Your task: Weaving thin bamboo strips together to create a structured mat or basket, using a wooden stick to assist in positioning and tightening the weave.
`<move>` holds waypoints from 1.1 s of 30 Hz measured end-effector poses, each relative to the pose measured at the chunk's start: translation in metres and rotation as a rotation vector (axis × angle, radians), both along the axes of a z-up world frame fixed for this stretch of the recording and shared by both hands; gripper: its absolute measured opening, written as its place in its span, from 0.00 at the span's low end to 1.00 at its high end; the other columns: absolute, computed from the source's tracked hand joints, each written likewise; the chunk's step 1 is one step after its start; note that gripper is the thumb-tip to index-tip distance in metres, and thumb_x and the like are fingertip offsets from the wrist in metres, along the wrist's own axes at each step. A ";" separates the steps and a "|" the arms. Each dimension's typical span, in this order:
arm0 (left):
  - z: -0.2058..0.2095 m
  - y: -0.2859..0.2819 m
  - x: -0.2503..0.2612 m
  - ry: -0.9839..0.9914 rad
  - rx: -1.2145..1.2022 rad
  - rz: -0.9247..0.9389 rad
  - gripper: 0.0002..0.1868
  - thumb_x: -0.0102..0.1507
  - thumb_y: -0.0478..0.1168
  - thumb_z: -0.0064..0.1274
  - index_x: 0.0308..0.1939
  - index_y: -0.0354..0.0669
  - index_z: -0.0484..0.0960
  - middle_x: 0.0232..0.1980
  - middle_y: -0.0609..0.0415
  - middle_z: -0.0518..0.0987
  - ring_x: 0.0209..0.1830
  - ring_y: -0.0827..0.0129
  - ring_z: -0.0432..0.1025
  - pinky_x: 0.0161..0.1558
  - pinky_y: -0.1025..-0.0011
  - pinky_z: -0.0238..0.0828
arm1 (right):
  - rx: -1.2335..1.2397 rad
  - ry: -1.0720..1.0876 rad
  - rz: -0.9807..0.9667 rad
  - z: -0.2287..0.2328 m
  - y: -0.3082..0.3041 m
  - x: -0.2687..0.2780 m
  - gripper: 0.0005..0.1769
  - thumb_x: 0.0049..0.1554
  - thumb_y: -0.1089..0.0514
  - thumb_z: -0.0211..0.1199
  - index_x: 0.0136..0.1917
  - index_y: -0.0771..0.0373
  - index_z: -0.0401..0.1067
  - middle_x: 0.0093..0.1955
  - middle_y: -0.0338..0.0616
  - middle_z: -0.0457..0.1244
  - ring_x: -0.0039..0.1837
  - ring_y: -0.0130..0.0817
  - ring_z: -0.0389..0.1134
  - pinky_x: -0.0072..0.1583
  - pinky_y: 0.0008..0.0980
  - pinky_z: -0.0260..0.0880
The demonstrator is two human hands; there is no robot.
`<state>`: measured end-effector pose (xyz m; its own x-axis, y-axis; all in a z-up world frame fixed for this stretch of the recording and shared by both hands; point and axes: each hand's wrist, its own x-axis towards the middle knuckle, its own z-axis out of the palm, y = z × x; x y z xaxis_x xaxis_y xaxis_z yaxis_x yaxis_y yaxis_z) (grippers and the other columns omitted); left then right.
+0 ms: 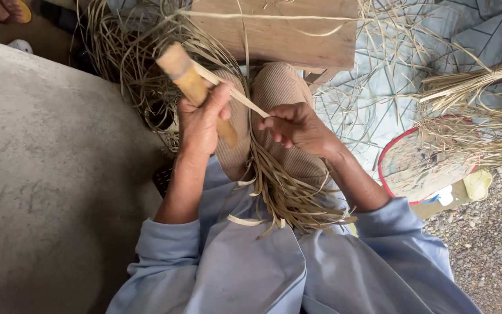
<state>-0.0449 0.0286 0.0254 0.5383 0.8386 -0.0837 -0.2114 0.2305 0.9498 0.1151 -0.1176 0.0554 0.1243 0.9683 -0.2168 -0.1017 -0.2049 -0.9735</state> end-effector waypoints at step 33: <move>0.057 -0.042 0.032 0.060 0.418 -0.519 0.35 0.68 0.47 0.59 0.72 0.33 0.64 0.67 0.41 0.78 0.17 0.85 0.57 0.19 0.90 0.57 | 0.489 0.628 -0.543 0.053 -0.009 0.037 0.10 0.66 0.57 0.62 0.55 0.62 0.64 0.45 0.49 0.64 0.46 0.44 0.71 0.53 0.34 0.75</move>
